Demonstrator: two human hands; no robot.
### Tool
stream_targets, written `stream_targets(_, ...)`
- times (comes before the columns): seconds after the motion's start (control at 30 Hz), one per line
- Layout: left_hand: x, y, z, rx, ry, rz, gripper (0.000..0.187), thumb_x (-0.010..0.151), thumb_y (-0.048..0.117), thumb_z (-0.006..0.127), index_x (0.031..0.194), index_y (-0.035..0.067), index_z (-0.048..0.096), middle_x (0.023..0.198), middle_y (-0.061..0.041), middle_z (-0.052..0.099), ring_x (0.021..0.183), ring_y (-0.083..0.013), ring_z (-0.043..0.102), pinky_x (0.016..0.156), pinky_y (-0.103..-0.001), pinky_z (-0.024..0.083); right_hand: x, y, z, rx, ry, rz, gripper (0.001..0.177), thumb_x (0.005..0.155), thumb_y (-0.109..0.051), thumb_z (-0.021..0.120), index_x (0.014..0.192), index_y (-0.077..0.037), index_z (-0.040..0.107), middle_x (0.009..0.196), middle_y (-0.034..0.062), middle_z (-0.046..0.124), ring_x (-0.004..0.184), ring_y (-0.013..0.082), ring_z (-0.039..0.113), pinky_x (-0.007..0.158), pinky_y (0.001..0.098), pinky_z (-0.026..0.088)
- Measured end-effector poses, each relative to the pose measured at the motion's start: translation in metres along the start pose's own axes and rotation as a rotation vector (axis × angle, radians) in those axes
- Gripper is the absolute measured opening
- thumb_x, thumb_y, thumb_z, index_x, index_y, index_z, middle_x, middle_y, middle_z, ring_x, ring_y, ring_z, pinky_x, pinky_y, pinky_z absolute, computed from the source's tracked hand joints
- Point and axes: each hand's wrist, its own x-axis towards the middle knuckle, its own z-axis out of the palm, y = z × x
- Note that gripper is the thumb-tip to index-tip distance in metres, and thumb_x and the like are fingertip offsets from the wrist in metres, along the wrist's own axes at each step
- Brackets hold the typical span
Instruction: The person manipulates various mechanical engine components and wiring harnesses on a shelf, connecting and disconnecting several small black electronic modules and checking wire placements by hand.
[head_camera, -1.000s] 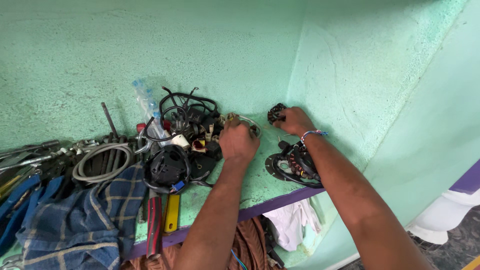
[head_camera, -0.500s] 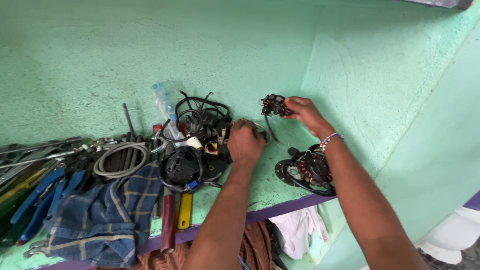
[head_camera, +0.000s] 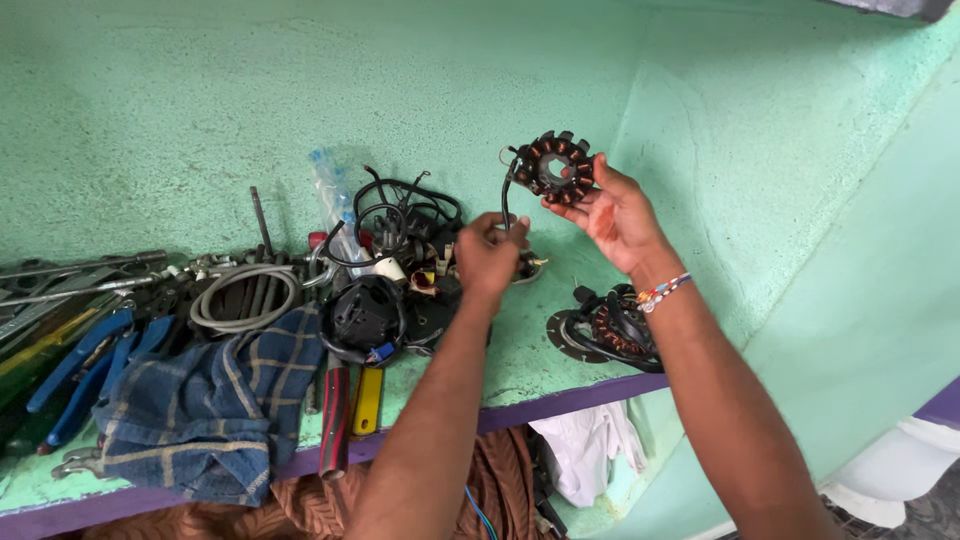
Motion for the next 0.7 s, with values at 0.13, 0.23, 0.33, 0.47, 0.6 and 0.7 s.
stream_targets(0.13, 0.004, 0.004, -0.005, -0.276, -0.111, -0.084, 0.036, 0.091, 0.029, 0.077, 0.097, -0.006, 0.072, 0.072, -0.009, 0.072, 0.046, -0.0117, 0.056, 0.043, -0.026, 0.043, -0.013, 0.007, 0.007, -0.131, 0.104, -0.049, 0.041, 0.097, -0.040, 0.068, 0.118, -0.004, 0.065, 0.119, 0.0126, 0.070, 0.112, 0.0294, 0.068, 0.103, 0.0500, 0.057)
stream_targets(0.23, 0.004, 0.013, -0.018, -0.125, -0.322, -0.177, 0.072, 0.091, 0.059, 0.053, 0.114, -0.007, 0.071, 0.087, -0.016, 0.080, 0.059, -0.0195, 0.068, 0.050, -0.033, 0.053, -0.030, 0.018, 0.017, -0.347, 0.218, -0.007, 0.042, 0.095, -0.043, 0.066, 0.115, -0.006, 0.066, 0.113, 0.0072, 0.069, 0.105, 0.0247, 0.068, 0.097, 0.0472, 0.060)
stream_targets(0.33, -0.003, 0.020, -0.025, -0.087, -0.379, -0.320, 0.122, 0.079, 0.093, 0.017, 0.145, -0.006, 0.045, 0.125, -0.026, 0.074, 0.112, -0.0293, 0.072, 0.089, -0.042, 0.059, -0.050, 0.039, 0.026, -0.480, 0.280, -0.030, 0.040, 0.097, -0.042, 0.065, 0.115, -0.006, 0.066, 0.109, 0.0032, 0.066, 0.106, 0.0179, 0.066, 0.093, 0.0426, 0.061)
stream_targets(0.47, -0.012, 0.022, -0.029, -0.080, -0.410, -0.391, 0.136, 0.068, 0.099, 0.011, 0.162, 0.002, 0.022, 0.156, -0.029, 0.037, 0.148, -0.0424, 0.035, 0.118, -0.062, 0.030, -0.062, 0.077, 0.044, -0.384, 0.286, -0.062, 0.039, 0.096, -0.037, 0.069, 0.121, -0.006, 0.066, 0.105, 0.0043, 0.064, 0.099, 0.0155, 0.064, 0.087, 0.0377, 0.063)
stream_targets(0.6, -0.023, 0.021, -0.028, -0.191, -0.380, -0.443, 0.125, 0.067, 0.098, 0.023, 0.164, 0.019, 0.018, 0.164, -0.017, 0.027, 0.154, -0.0346, 0.019, 0.122, -0.067, 0.011, -0.069, 0.112, 0.060, -0.450, 0.294, -0.208, 0.043, 0.091, -0.032, 0.075, 0.124, -0.005, 0.066, 0.115, 0.0063, 0.069, 0.098, 0.0133, 0.069, 0.086, 0.0301, 0.062)
stream_targets(0.7, -0.026, 0.020, -0.035, -0.122, -0.332, -0.481, 0.102, 0.072, 0.084, 0.044, 0.147, 0.014, 0.046, 0.150, -0.014, 0.050, 0.139, -0.0321, 0.041, 0.114, -0.061, 0.025, -0.069, 0.128, 0.062, -0.527, 0.328, -0.319, 0.041, 0.093, -0.026, 0.077, 0.123, 0.001, 0.070, 0.125, 0.0121, 0.066, 0.099, 0.0171, 0.066, 0.082, 0.0315, 0.055)
